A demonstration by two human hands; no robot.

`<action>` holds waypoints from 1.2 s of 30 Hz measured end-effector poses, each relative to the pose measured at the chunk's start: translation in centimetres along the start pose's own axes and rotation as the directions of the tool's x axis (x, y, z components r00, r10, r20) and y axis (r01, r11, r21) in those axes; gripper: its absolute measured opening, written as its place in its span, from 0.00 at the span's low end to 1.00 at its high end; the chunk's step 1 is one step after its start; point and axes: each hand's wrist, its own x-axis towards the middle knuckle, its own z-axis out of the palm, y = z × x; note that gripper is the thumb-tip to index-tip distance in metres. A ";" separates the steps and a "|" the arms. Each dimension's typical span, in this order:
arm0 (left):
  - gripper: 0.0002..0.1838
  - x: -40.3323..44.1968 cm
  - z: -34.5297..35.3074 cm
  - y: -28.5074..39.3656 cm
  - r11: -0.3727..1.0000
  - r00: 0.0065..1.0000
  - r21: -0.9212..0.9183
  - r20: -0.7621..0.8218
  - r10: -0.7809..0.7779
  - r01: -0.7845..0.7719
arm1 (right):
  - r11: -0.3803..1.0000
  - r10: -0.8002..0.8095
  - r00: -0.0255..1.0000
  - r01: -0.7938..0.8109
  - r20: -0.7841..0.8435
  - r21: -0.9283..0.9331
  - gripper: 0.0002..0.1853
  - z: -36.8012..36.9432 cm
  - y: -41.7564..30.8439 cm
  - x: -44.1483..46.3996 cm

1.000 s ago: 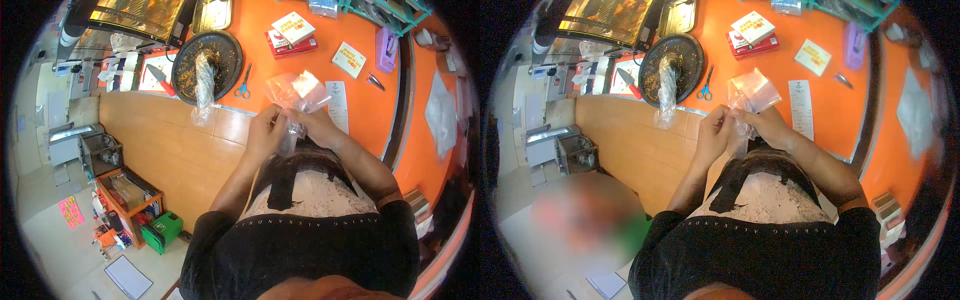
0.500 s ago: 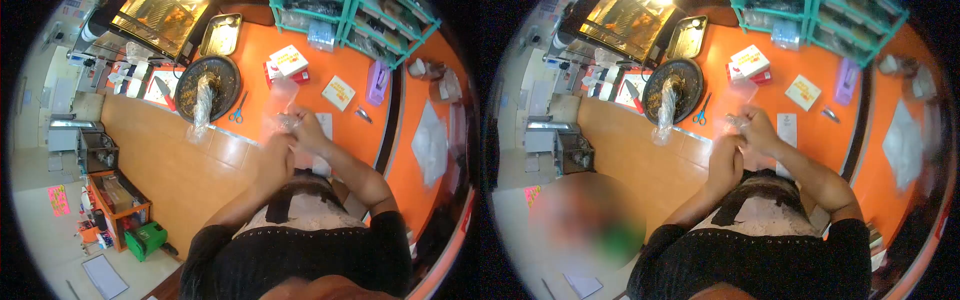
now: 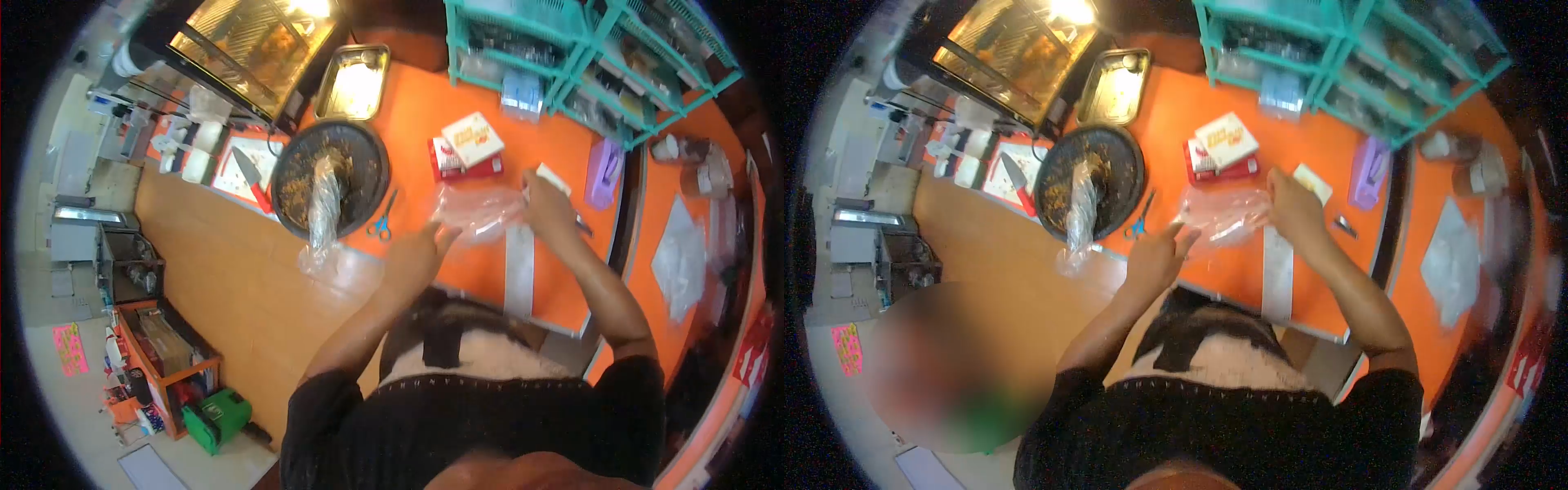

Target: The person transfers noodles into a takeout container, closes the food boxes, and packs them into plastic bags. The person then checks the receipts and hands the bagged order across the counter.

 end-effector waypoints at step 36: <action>0.48 4.2 12.3 -10.4 0.295 0.915 -0.867 0.373 -0.152 0.402 | 0.885 -0.355 0.695 0.465 0.625 -0.013 0.09 6.0 2.8 -2.8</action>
